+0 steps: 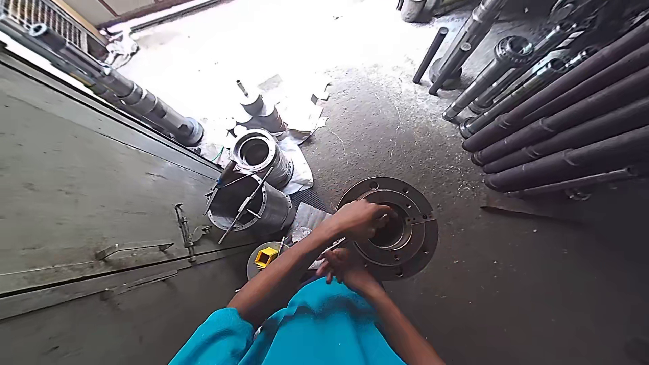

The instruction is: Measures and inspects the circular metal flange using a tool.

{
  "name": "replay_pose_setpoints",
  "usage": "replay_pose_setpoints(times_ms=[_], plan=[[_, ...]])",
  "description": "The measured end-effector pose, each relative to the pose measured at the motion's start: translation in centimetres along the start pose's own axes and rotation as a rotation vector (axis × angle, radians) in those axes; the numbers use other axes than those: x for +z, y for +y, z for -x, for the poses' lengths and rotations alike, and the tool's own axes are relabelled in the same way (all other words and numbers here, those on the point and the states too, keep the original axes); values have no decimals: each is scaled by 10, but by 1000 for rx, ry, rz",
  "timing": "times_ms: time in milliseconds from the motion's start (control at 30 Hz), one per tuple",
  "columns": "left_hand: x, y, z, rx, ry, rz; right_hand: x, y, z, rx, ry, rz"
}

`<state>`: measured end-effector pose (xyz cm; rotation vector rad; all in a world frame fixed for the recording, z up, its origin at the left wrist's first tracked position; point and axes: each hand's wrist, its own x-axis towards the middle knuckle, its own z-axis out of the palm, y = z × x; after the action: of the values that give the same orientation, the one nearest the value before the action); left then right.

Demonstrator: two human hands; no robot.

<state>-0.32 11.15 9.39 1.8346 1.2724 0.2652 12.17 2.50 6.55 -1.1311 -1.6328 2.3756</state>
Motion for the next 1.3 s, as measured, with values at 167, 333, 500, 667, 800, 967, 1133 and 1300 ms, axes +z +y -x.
replay_pose_setpoints(times_ms=[167,333,500,667,800,967,1133,1300], plan=[[35,-57,113,-72,369,366,-78,-7,29,-484,378,546],[114,-53,156,-66,672,629,-134,-35,-1,-445,598,981],[114,-61,128,-25,979,773,-112,-17,20,-256,576,1005],[49,-83,51,27,840,791,-38,14,61,-183,692,1087],[31,-80,46,-1,746,818,-47,-8,66,47,492,1081],[92,-65,133,-90,849,668,-113,-27,37,-121,569,1020],[126,-22,147,-224,851,947,-134,-52,5,-198,362,1146],[56,-55,91,-284,900,847,-109,-48,50,188,126,1043]])
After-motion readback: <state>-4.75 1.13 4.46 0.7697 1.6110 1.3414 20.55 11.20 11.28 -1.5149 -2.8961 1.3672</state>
